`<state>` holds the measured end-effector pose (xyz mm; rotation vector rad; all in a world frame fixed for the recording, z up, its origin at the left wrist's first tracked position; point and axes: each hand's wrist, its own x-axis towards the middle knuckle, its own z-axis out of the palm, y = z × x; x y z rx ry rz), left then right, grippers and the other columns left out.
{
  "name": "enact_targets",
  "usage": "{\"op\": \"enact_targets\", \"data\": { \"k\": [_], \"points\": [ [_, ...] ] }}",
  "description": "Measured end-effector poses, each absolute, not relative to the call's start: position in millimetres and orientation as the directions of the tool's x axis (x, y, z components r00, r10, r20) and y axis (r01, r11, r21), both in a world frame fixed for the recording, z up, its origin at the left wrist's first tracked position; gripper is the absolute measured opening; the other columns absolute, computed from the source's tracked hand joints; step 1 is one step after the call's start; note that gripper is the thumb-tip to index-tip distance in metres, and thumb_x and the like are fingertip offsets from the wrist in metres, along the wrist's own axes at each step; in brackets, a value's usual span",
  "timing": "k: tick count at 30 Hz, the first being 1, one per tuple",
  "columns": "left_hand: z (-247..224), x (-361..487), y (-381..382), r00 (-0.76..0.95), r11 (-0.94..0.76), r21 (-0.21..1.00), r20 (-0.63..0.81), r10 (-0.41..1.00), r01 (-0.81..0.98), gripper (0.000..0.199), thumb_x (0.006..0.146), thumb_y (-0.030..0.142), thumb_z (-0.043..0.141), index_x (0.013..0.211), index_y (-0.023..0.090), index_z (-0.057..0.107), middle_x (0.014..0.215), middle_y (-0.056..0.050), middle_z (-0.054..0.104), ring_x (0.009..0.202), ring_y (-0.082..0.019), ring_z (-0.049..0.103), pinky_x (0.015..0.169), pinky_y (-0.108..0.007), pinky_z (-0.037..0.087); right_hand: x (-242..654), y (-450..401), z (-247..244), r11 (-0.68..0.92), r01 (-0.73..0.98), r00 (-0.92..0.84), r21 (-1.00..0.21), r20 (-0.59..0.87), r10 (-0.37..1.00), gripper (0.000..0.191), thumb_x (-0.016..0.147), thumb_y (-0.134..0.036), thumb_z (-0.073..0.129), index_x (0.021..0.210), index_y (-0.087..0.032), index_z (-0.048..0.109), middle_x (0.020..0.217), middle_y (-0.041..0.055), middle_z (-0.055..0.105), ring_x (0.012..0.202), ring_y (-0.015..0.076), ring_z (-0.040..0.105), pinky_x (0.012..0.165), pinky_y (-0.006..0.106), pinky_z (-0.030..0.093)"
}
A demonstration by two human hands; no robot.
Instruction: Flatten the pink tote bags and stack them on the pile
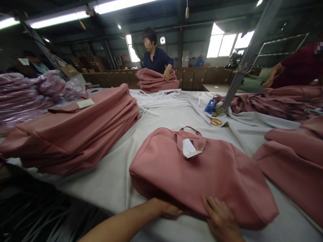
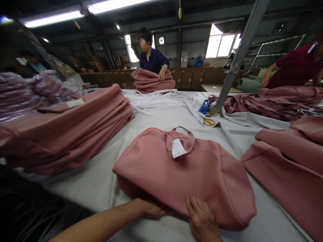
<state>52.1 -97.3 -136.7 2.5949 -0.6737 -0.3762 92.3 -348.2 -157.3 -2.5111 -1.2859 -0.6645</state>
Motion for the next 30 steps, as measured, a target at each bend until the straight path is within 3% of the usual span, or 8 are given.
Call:
{"op": "enact_targets", "data": {
  "k": [3, 8, 10, 13, 17, 20, 23, 30],
  "points": [
    [-125, 44, -105, 0.844, -0.812, 0.398, -0.147, -0.515, -0.426, 0.043, 0.094, 0.047, 0.042, 0.130, 0.026, 0.051, 0.129, -0.003, 0.060, 0.099, -0.021, 0.062, 0.079, -0.029, 0.050, 93, -350, -165, -0.590, 0.804, 0.548, -0.072, 0.471, 0.691, 0.058, 0.070, -0.005, 0.048, 0.128, -0.016, 0.049, 0.107, 0.0056, 0.061, 0.095, 0.0237, 0.051, 0.086, 0.037, 0.037],
    [-88, 22, -136, 0.763, -0.749, 0.317, -0.104, -0.638, -0.582, 0.027, 0.093, 0.028, 0.040, 0.104, 0.019, 0.062, 0.091, -0.008, 0.070, 0.079, -0.022, 0.064, 0.073, -0.034, 0.051, 97, -347, -148, -0.623, 0.770, 0.626, -0.139, 0.356, 0.694, 0.054, 0.073, -0.008, 0.054, 0.126, -0.017, 0.052, 0.101, 0.0074, 0.061, 0.090, 0.0249, 0.049, 0.080, 0.038, 0.038],
    [-78, 29, -139, 0.785, -0.768, 0.227, -0.020, -0.619, -0.599, 0.036, 0.090, 0.033, 0.047, 0.123, 0.020, 0.054, 0.112, -0.010, 0.066, 0.101, -0.027, 0.060, 0.089, -0.042, 0.047, 97, -342, -140, -0.638, 0.760, 0.641, -0.128, 0.311, 0.702, 0.049, 0.075, -0.013, 0.058, 0.123, -0.017, 0.053, 0.099, 0.0077, 0.060, 0.088, 0.0248, 0.049, 0.077, 0.038, 0.039],
    [-80, 56, -134, 0.868, -0.871, 0.056, -0.072, -0.492, -0.489, 0.085, 0.074, 0.042, 0.070, 0.145, 0.018, 0.031, 0.142, -0.018, 0.043, 0.126, -0.040, 0.041, 0.104, -0.058, 0.032, 97, -338, -128, -0.638, 0.765, 0.633, -0.090, 0.288, 0.718, 0.048, 0.077, -0.020, 0.061, 0.124, -0.016, 0.052, 0.100, 0.0071, 0.061, 0.089, 0.0235, 0.051, 0.079, 0.037, 0.041],
    [-90, 81, -130, 0.862, -0.875, -0.063, -0.220, -0.457, -0.480, 0.076, 0.076, 0.022, 0.063, 0.145, 0.028, 0.031, 0.140, -0.020, 0.044, 0.113, -0.039, 0.053, 0.093, -0.056, 0.041, 88, -364, -111, -0.592, 0.803, 0.564, -0.071, 0.411, 0.716, 0.047, 0.086, -0.021, 0.055, 0.132, -0.023, 0.045, 0.120, 0.0061, 0.057, 0.111, 0.0215, 0.049, 0.102, 0.039, 0.034],
    [-85, 82, -143, 0.859, -0.872, -0.058, -0.216, -0.464, -0.485, 0.071, 0.073, 0.013, 0.057, 0.141, 0.022, 0.039, 0.128, -0.022, 0.052, 0.102, -0.038, 0.059, 0.085, -0.052, 0.046, 84, -411, -112, -0.763, 0.523, 0.773, -0.379, 0.588, 0.237, 0.048, 0.090, -0.027, 0.051, 0.137, -0.024, 0.040, 0.130, 0.0093, 0.051, 0.125, 0.0236, 0.042, 0.109, 0.045, 0.028],
    [-76, 85, -182, 0.861, -0.871, -0.032, -0.173, -0.478, -0.490, 0.061, 0.078, 0.023, 0.057, 0.137, 0.013, 0.043, 0.118, -0.022, 0.056, 0.101, -0.036, 0.058, 0.083, -0.047, 0.048, 95, -451, -125, -0.672, 0.048, 0.916, -0.739, 0.301, -0.265, 0.072, 0.079, -0.047, 0.061, 0.137, -0.010, 0.039, 0.125, 0.0187, 0.054, 0.117, 0.0306, 0.051, 0.098, 0.046, 0.043],
    [-62, 125, -247, 0.864, -0.867, 0.012, -0.079, -0.497, -0.497, 0.071, 0.079, 0.004, 0.037, 0.148, 0.010, 0.022, 0.105, -0.018, 0.063, 0.091, -0.030, 0.062, 0.072, -0.038, 0.049, 139, -447, -146, -0.589, -0.148, 0.951, -0.794, 0.048, -0.304, 0.048, 0.074, -0.048, 0.059, 0.109, -0.015, 0.061, 0.088, 0.0087, 0.070, 0.080, 0.0259, 0.066, 0.071, 0.034, 0.052]
  ]
}}
